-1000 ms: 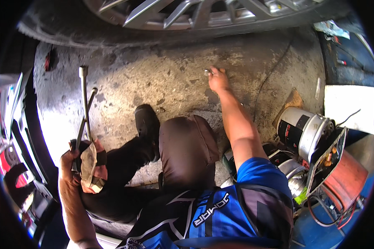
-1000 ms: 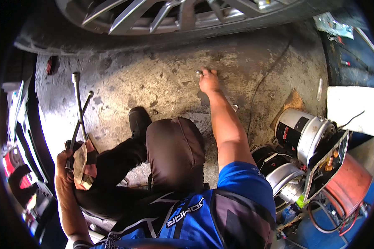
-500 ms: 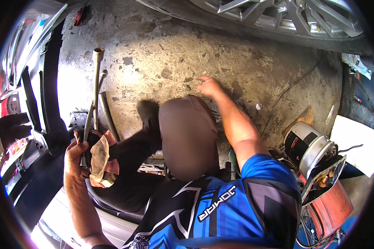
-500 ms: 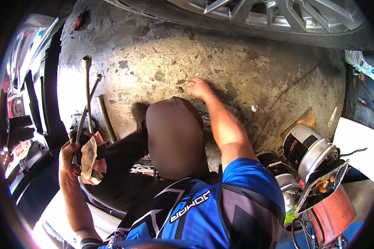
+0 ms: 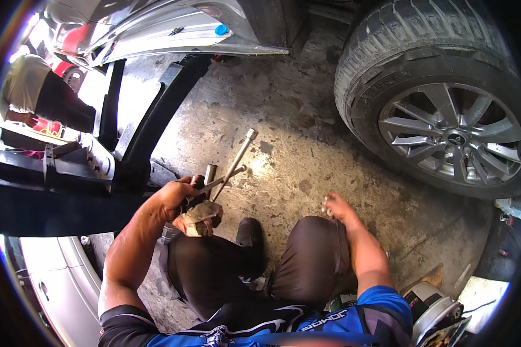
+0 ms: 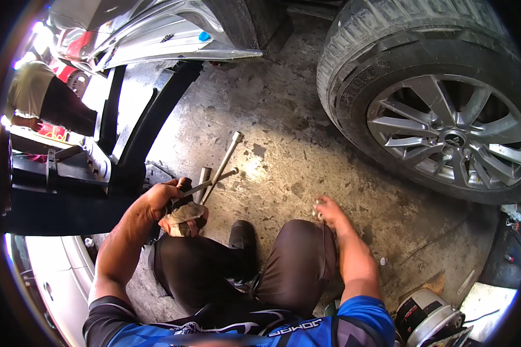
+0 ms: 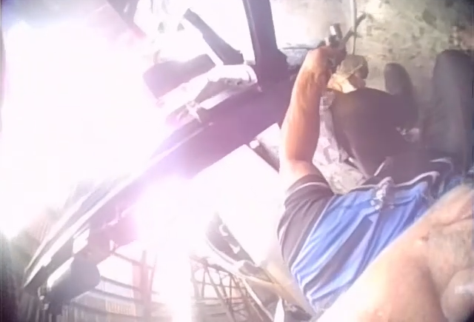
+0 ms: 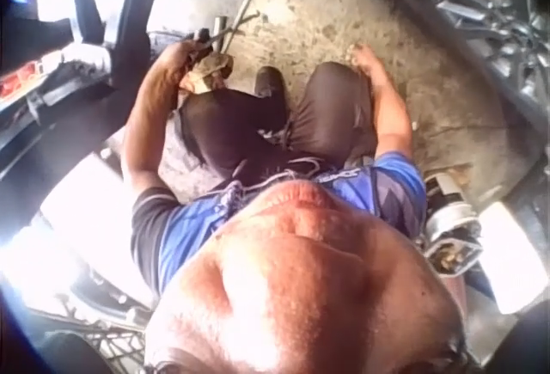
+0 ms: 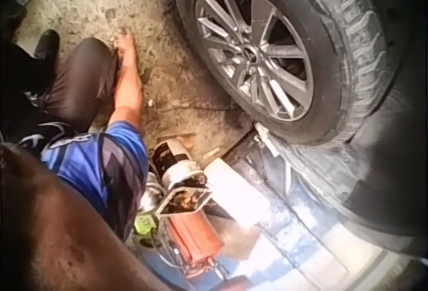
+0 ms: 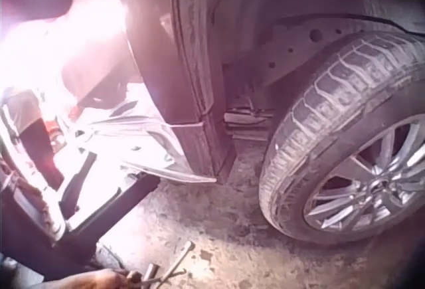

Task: Removing lug nuts and a tire from a vehicle on a lift using a lug wrench.

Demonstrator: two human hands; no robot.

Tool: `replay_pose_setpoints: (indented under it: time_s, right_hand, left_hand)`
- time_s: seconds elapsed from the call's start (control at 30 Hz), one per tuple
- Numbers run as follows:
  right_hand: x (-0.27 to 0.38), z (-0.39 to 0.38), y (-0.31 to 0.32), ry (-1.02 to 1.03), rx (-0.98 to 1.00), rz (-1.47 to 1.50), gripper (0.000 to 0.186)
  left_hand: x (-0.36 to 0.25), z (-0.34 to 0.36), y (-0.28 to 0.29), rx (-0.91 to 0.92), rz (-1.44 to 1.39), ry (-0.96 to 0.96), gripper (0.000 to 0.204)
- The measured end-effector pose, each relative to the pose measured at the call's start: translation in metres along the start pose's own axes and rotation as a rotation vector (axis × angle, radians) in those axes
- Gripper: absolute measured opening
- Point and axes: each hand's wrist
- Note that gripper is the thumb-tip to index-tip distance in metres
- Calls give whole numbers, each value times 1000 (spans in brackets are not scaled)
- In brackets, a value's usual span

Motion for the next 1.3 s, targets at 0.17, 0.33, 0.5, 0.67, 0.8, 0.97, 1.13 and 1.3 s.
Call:
replay_pose_setpoints:
  time_s: [0.17,0.33,0.5,0.67,0.8,0.97,1.13,1.3]
  right_hand:
    - [123,-47,-34,86,357,524,28]
    - [213,-62,-127,279,688,667,38]
    - [268,-66,-211,302,748,650,39]
    - [310,-73,-290,347,611,481,28]
    - [341,-61,-368,915,264,-91,27]
    - [406,-26,-423,1644,-229,-1270,29]
    - [446,-3,-447,1426,-333,-1589,30]
    - [447,14,-446,1354,-408,-1693,36]
  left_hand:
    - [-4,38,40,18,129,37,41]
    - [-12,56,73,-70,365,-38,41]
    - [-18,64,88,-465,832,-312,46]
    - [-30,61,83,-637,858,-386,49]
    - [-48,61,75,-579,891,-381,50]
    - [-60,69,72,-553,898,-404,46]
    - [-56,80,78,-525,798,-410,48]
    - [-53,88,86,-553,814,-478,46]
Point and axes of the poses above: each hand's wrist, its own z-axis towards the middle knuckle, its own y-axis out of the back of the hand, x = y × z, and after that the axes turned 10 degrees about z, right-handed
